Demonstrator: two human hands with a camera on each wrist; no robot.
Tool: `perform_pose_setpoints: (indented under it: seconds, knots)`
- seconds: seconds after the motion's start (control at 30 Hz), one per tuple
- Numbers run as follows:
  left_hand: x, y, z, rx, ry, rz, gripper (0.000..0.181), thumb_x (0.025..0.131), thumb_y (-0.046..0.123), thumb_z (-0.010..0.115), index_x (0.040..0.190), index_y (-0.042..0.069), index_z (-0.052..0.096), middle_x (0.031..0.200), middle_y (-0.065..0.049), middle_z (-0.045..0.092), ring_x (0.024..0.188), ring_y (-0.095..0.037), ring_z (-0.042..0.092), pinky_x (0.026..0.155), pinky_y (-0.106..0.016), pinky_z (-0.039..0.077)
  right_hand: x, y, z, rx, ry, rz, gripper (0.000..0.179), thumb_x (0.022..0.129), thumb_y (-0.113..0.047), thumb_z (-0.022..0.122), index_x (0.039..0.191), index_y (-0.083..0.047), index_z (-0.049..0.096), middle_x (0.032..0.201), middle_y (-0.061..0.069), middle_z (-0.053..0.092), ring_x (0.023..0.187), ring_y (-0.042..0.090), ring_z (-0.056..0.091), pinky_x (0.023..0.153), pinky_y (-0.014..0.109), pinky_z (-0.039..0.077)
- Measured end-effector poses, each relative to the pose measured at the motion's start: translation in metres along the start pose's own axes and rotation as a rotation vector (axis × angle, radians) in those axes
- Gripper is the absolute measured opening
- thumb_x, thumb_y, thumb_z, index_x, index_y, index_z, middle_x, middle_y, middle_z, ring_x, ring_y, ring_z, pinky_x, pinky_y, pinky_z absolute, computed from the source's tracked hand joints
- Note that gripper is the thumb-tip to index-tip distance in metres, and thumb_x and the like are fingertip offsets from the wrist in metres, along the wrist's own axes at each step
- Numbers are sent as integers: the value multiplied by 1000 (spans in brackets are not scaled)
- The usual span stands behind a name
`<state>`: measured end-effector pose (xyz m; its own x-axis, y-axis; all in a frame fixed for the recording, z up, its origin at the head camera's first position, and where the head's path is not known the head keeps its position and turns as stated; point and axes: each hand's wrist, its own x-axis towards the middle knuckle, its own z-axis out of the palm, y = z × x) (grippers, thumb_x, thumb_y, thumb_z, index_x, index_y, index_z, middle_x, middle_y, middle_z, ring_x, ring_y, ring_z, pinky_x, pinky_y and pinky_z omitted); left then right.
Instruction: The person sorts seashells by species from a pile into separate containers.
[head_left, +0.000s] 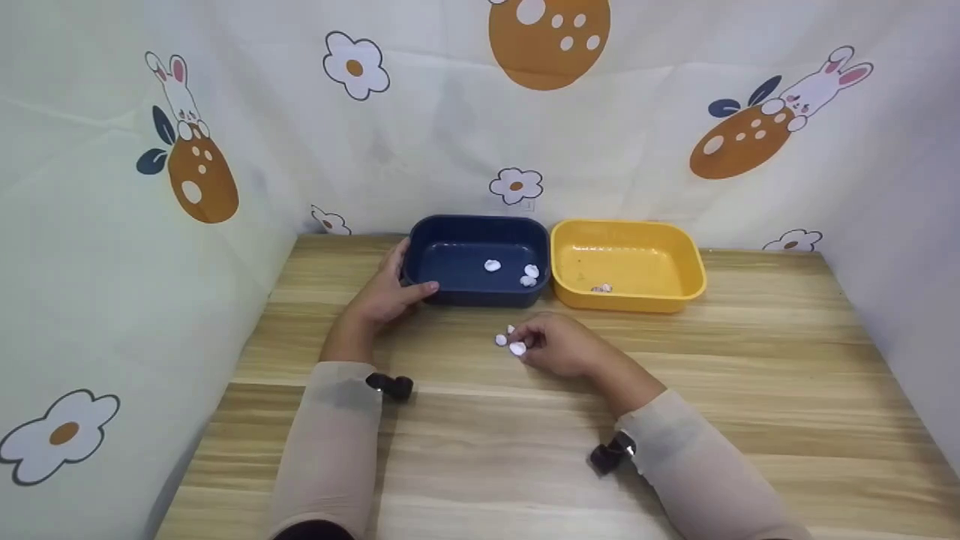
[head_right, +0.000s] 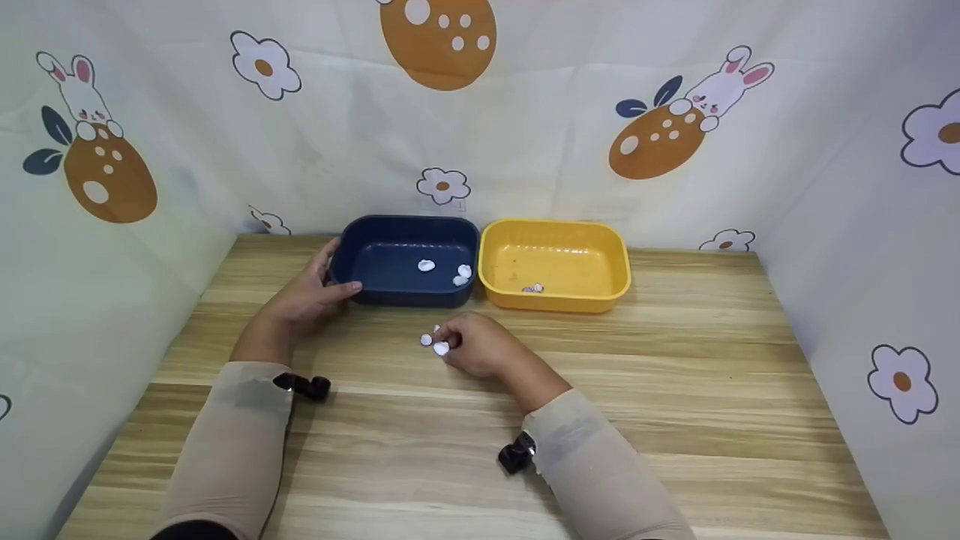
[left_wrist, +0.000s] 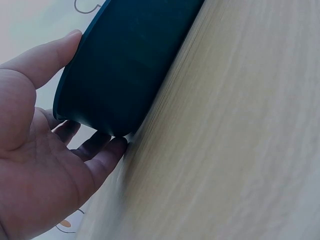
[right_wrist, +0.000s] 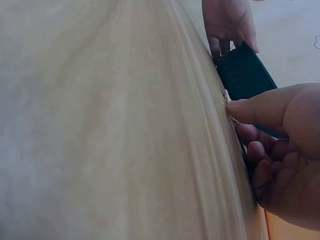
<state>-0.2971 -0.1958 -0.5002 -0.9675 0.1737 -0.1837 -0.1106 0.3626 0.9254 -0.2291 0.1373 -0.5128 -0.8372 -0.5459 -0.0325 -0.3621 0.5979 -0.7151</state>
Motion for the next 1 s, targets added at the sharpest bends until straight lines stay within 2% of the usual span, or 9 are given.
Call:
perform_pose_setpoints:
  seconds: [0.27,0.37,0.53,0.67,0.77,0.87,0.9,1.0]
  knots:
    - [0,-4,0,-21,9,21,113,91,33,87,173,30,10,182,-5,0,168,-29,6,138,-50,12,-1,-1,-3,48,-3,38,23,92,-3,76,113,-10,79,98,5,73,92,13,60,82,25,49]
    - [0,-4,0,-14,9,24,112,91,34,87,173,30,11,182,-6,1,168,-30,8,138,-50,11,-2,-3,-6,87,2,80,24,92,-5,76,115,-13,80,100,3,73,94,14,61,84,28,50]
    - [0,-5,-1,10,7,25,112,91,36,86,174,30,10,183,-6,0,169,-31,5,138,-51,5,-3,-11,-13,125,43,127,26,91,-7,78,114,-19,80,102,0,72,95,17,61,86,33,50]
    - [2,-5,-1,16,9,28,112,92,36,85,174,29,10,183,-7,1,169,-31,6,138,-51,5,-1,-17,-22,150,93,144,27,91,-6,78,114,-21,80,102,2,72,93,18,60,84,33,51]
    - [3,-6,1,-4,-1,19,114,91,34,86,174,30,8,183,-7,0,168,-30,9,136,-52,20,3,-23,-29,151,124,145,27,93,-6,76,117,-19,79,102,4,71,93,20,60,85,33,51]
    - [4,-6,1,-21,-3,16,114,90,33,87,174,31,9,182,-7,0,167,-30,11,133,-51,28,9,-30,-37,139,137,139,28,95,-6,74,120,-16,78,104,5,69,95,21,60,86,32,51]
    - [4,-6,1,-26,-3,15,114,90,32,87,174,31,9,182,-8,0,167,-30,11,133,-51,28,12,-33,-40,137,137,134,28,95,-6,74,121,-15,77,105,6,68,95,21,60,86,32,51]
    - [4,-7,0,-22,11,19,114,90,30,87,174,29,9,183,-8,1,168,-31,10,137,-50,16,23,-38,-47,118,133,122,28,95,-7,74,121,-14,78,107,6,68,96,21,60,87,32,51]
